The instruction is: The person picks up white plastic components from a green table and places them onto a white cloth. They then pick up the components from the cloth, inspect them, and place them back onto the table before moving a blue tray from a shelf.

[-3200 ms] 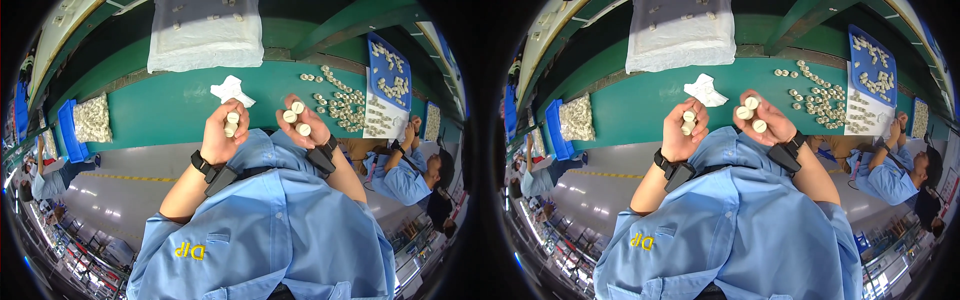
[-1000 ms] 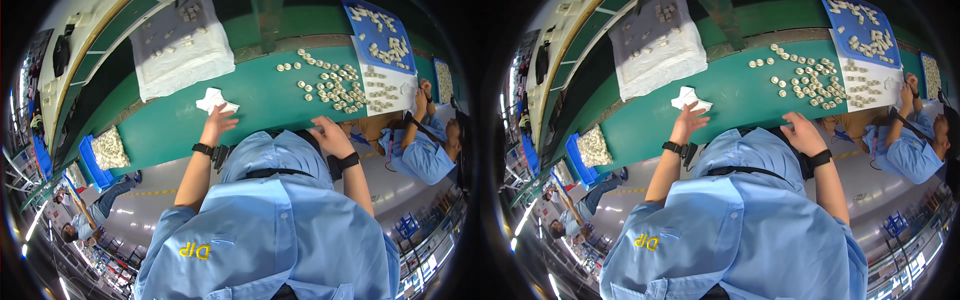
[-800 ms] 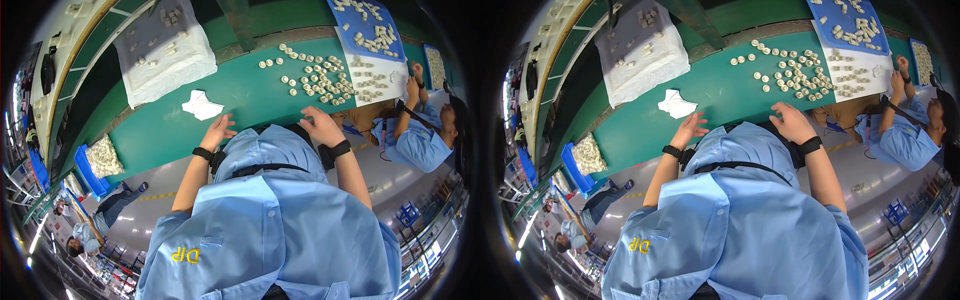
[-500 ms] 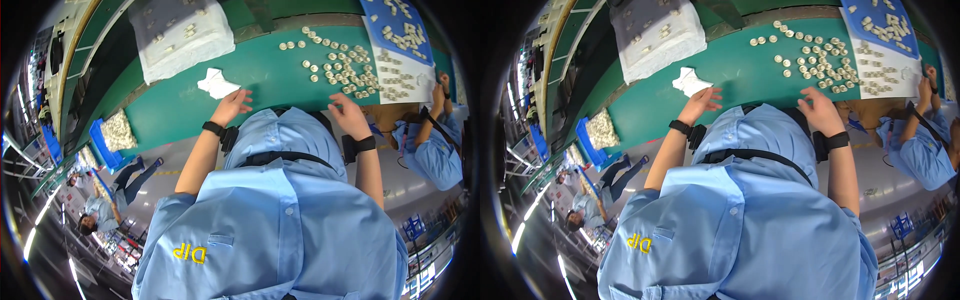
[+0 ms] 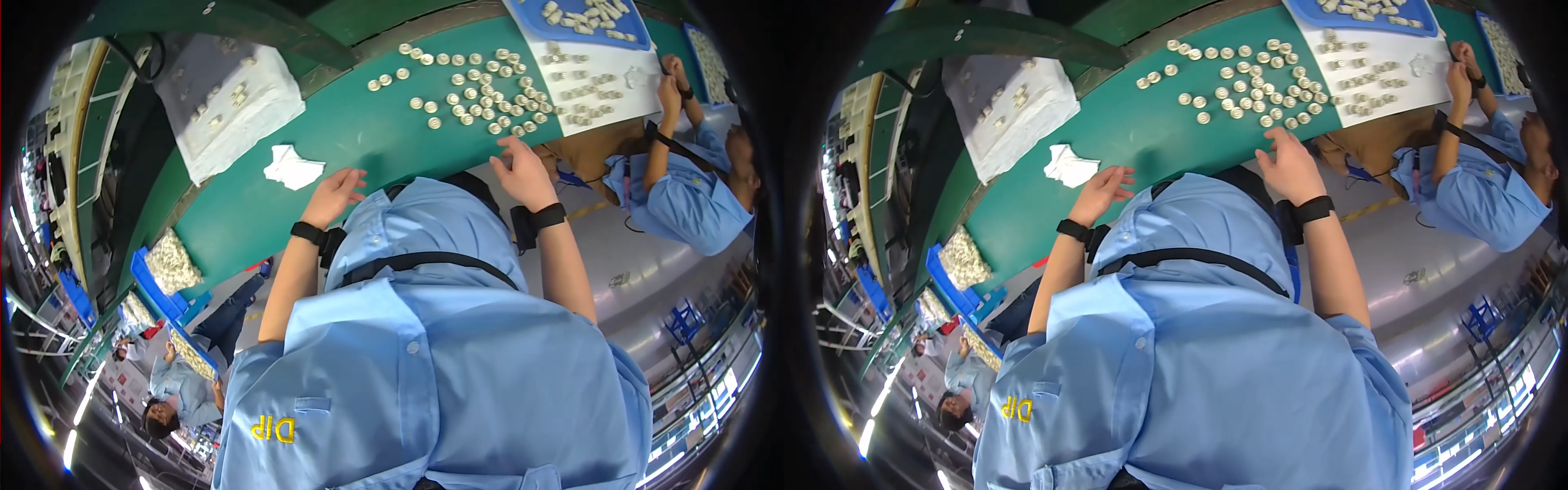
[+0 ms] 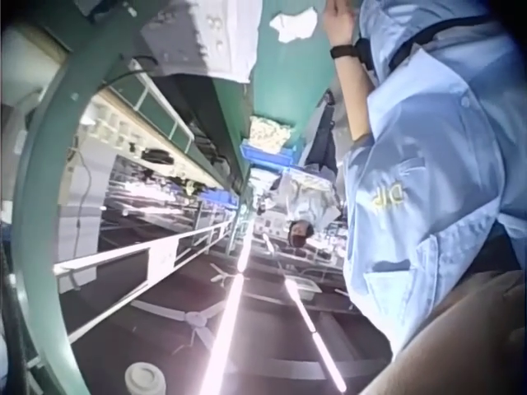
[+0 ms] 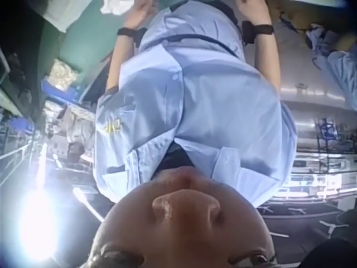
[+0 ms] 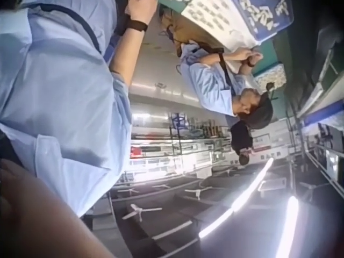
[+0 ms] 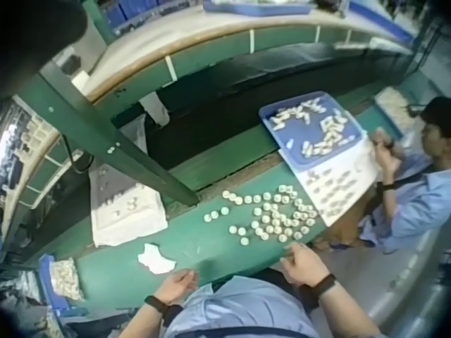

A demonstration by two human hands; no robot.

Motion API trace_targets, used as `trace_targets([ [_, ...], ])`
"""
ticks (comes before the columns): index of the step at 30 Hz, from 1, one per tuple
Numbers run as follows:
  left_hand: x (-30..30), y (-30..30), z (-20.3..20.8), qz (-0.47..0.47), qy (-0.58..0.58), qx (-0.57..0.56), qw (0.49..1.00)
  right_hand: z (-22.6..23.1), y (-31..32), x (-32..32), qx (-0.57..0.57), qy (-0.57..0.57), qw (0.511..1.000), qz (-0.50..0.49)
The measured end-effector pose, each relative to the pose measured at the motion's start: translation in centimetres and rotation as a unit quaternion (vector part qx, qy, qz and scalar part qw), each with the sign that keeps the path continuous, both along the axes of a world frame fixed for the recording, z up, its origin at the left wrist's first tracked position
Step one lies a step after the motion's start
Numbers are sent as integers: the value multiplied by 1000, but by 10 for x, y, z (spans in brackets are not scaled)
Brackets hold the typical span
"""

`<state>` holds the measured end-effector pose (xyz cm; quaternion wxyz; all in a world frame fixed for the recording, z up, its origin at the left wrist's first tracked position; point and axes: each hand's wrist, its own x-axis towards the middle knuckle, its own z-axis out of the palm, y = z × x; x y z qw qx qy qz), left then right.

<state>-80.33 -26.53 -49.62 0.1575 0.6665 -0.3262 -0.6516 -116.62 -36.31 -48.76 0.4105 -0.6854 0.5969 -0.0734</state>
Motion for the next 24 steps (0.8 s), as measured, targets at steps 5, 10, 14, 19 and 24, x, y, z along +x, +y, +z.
trace_targets([
  [5, -2, 2, 1, 13, 4, 1, 1000, -4, -11, -16, -132, 92, 985, -65],
  [10, 3, 17, -4, 37, -23, 9, 999, -12, -23, -25, -185, 170, 966, -62],
  [14, 6, 28, -7, 55, -38, 34, 997, -22, -26, -23, -220, 219, 950, -38],
  [19, 4, 44, -11, 93, -46, 46, 994, -44, -33, -31, -233, 249, 940, -25],
  [24, 6, 54, -19, 86, -67, 50, 993, -66, -47, -33, -261, 225, 938, -50],
])
